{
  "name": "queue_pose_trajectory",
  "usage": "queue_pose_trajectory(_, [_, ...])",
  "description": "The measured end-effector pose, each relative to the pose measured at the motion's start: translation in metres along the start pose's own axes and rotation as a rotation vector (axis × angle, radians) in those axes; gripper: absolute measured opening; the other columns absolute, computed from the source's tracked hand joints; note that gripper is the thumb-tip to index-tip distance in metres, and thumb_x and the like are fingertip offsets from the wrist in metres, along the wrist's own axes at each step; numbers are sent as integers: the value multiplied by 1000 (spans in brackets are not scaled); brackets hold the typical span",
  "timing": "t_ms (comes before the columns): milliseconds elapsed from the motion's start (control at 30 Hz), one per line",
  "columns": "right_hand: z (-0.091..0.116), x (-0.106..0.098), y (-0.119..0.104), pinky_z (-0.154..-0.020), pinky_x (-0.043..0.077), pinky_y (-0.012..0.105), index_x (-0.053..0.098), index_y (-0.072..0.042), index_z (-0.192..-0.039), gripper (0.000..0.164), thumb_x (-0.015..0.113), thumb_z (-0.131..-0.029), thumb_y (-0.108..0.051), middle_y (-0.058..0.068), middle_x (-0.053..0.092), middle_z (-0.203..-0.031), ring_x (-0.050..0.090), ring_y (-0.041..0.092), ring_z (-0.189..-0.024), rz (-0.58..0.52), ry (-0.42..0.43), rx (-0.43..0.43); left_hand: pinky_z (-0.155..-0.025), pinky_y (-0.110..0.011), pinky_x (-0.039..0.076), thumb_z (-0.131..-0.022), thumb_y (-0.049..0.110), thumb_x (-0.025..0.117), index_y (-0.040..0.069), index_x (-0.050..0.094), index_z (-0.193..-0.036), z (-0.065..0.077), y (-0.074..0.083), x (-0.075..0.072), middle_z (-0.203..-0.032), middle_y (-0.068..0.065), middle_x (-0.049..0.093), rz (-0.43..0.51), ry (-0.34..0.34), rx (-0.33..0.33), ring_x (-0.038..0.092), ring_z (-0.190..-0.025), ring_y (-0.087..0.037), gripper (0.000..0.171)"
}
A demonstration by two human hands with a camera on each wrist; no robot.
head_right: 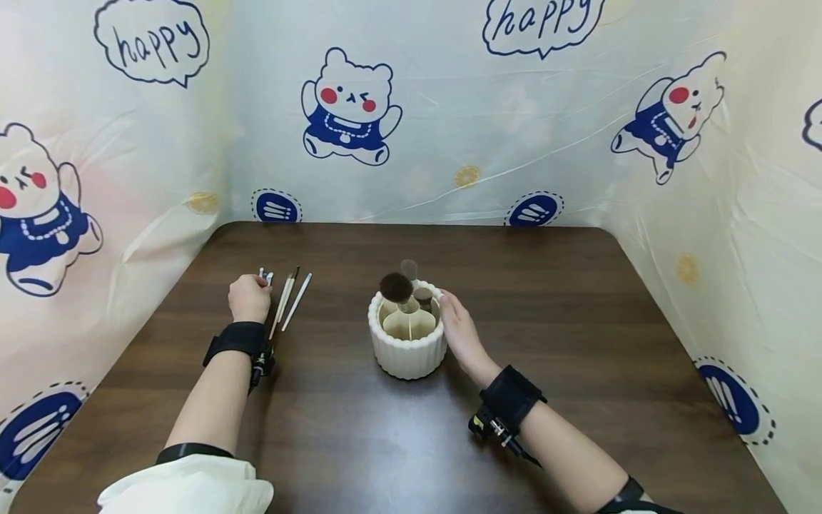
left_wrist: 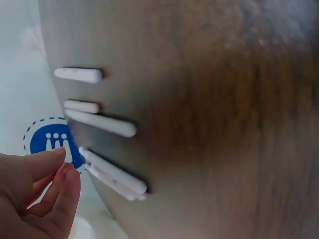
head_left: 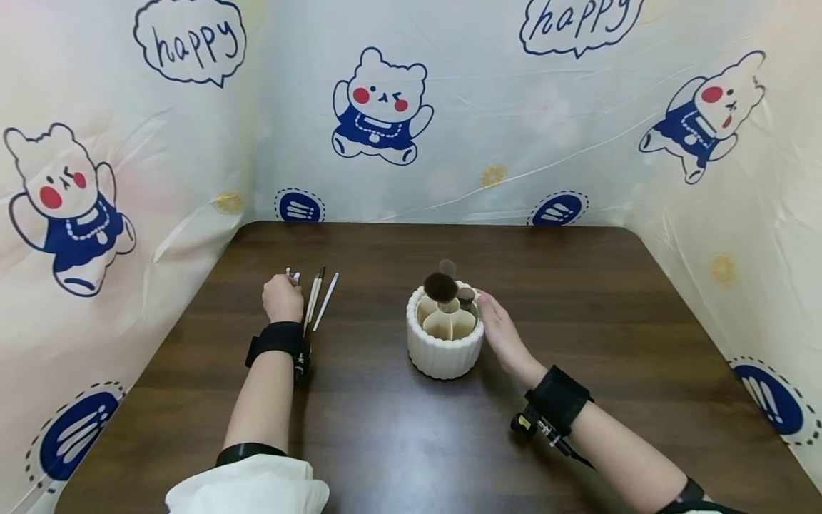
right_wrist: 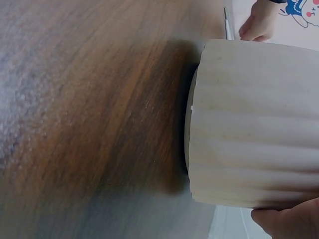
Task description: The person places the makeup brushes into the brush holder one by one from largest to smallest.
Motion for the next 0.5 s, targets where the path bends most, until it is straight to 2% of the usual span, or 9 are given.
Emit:
queue_pose_trajectory(333, [0,2,0,-119,21,49,35,6,-143,48,27,-106,-25,25,34,-150,28,36,-143,22,-5,4,-79,-53,51,-93,8,55,-10,67,-93,-7,-9,8,-100,-31,67,-86,-25,-36,63,-95,-46,22])
queue_pose_trajectory(500, [-2,-1,0,-119,21,49,35,5,-143,49,27,-106,-26,25,35,-149,28,37,-142,31,3,11,-79,-53,51,-93,8,54,-11,67,-95,-9,-6,10,-100,-31,66,-83,-47,-35,63,-95,-47,22])
Point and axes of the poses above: each hand's wrist, its own z-axis away from the middle knuckle, its own x-axis out of the palm, y = z × x, the point moved 1 cm from there along -z, towards the middle knuckle
